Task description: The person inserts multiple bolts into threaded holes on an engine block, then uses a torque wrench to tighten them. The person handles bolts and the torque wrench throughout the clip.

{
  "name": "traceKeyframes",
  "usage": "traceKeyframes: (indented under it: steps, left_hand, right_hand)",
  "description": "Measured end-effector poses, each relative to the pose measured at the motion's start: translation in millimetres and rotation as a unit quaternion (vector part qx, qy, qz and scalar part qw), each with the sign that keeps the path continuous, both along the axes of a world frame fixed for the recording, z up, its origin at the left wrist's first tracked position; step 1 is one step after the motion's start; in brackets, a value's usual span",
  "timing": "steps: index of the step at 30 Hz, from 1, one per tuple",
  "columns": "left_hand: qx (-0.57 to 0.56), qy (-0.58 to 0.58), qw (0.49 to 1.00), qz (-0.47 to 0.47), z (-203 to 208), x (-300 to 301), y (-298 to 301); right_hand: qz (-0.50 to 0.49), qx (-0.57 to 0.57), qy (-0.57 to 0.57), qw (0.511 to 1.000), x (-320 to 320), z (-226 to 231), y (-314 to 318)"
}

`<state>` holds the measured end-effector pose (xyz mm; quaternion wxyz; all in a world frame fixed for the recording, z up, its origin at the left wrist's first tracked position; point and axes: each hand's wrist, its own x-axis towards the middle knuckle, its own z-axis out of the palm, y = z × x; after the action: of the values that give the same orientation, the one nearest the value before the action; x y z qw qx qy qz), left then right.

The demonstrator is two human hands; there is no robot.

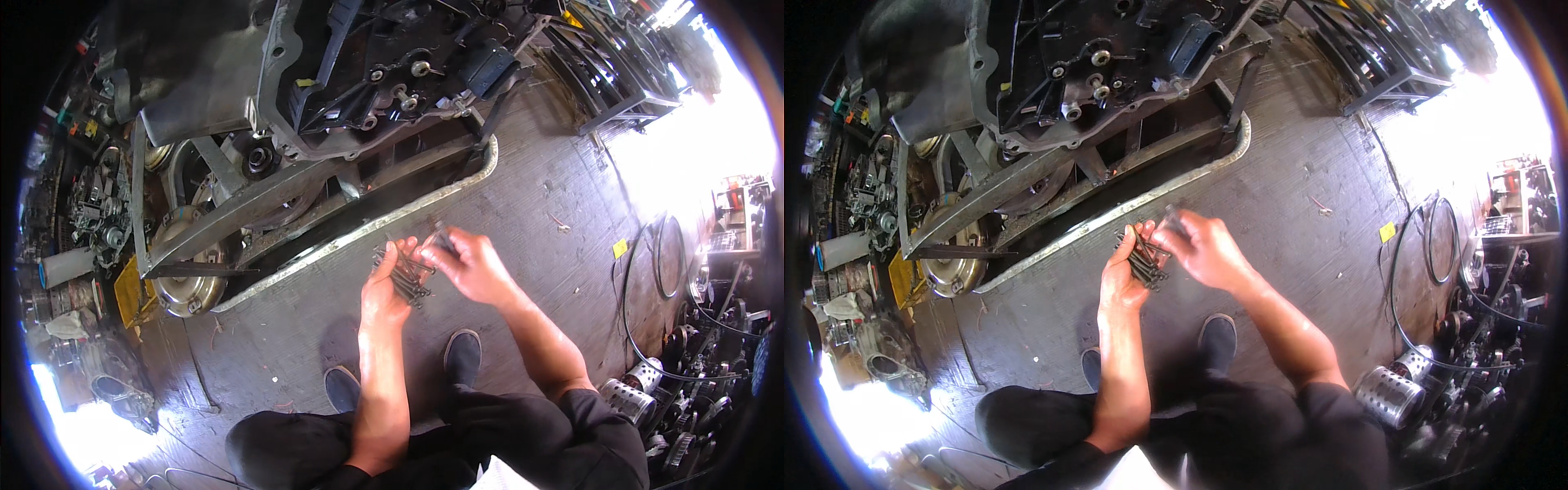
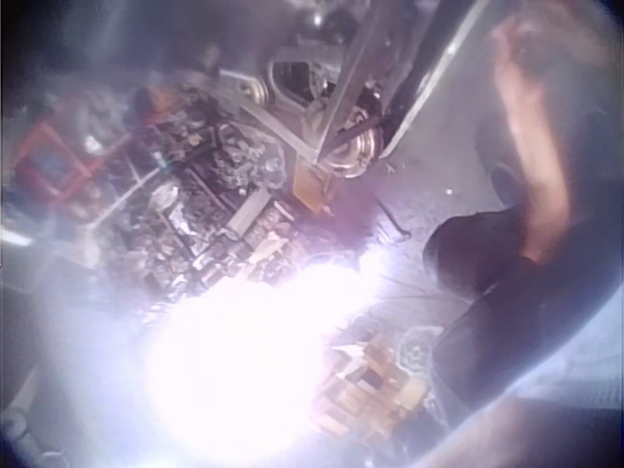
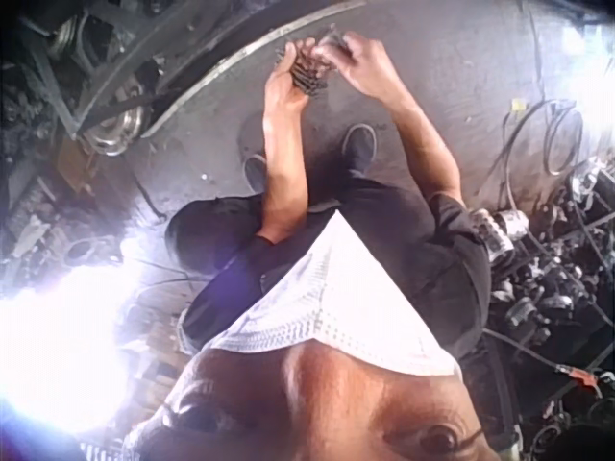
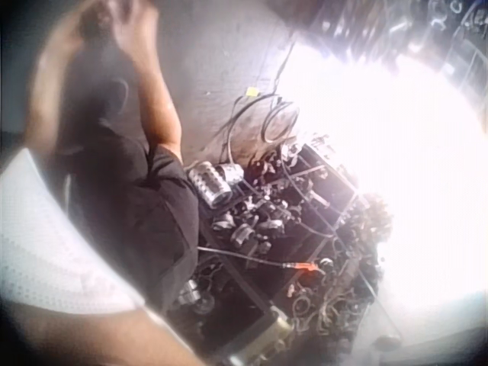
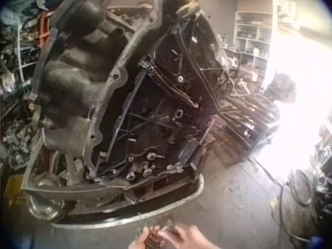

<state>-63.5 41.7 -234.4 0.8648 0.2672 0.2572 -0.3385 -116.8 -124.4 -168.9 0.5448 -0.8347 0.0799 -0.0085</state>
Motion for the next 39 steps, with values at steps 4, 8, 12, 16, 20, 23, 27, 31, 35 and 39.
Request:
traceKeyframes:
  steps: [4,8,12,16,20,23,27,31,35,39]
  left_hand:
    - [-0.029,0.025,0.999,0.035,8.7,-1.6,-3.9]
    - [-0.014,0.04,0.999,0.03,12.5,-1.0,-2.9]
    - [-0.041,0.045,0.998,0.017,10.4,1.4,3.2]
    - [-0.025,0.046,0.998,0.041,9.0,0.2,3.3]
    - [-0.018,0.004,0.998,0.057,10.8,0.0,-0.8]
    - [-0.062,-0.042,0.996,0.043,13.1,1.8,2.5]
    - [-0.047,-0.036,0.997,0.042,12.9,3.2,0.5]
    - [-0.064,-0.002,0.998,0.019,11.5,0.8,-2.7]
    - [-0.086,0.001,0.996,0.008,8.8,0.4,-2.8]
    - [-0.093,0.007,0.996,0.012,5.5,2.2,-0.5]
  right_hand:
    - [0.065,-0.03,-0.06,0.996,-5.9,3.2,12.6]
    - [0.074,-0.1,-0.025,0.992,-6.7,2.4,15.7]
    - [0.087,-0.129,-0.049,0.987,-7.9,3.5,11.2]
    - [0.08,-0.192,-0.04,0.977,-10.6,1.5,14.5]
    - [0.056,-0.186,-0.065,0.979,-8.1,5.3,21.8]
    - [0.01,-0.076,-0.073,0.994,-4.9,25.6,21.0]
    - [-0.023,0.051,-0.154,0.987,-2.7,68.2,15.5]
    - [-0.064,0.089,-0.202,0.973,5.9,95.5,17.8]
    - [-0.107,0.11,-0.223,0.963,16.1,101.4,20.2]
    - [-0.122,0.118,-0.232,0.958,19.2,99.9,18.6]
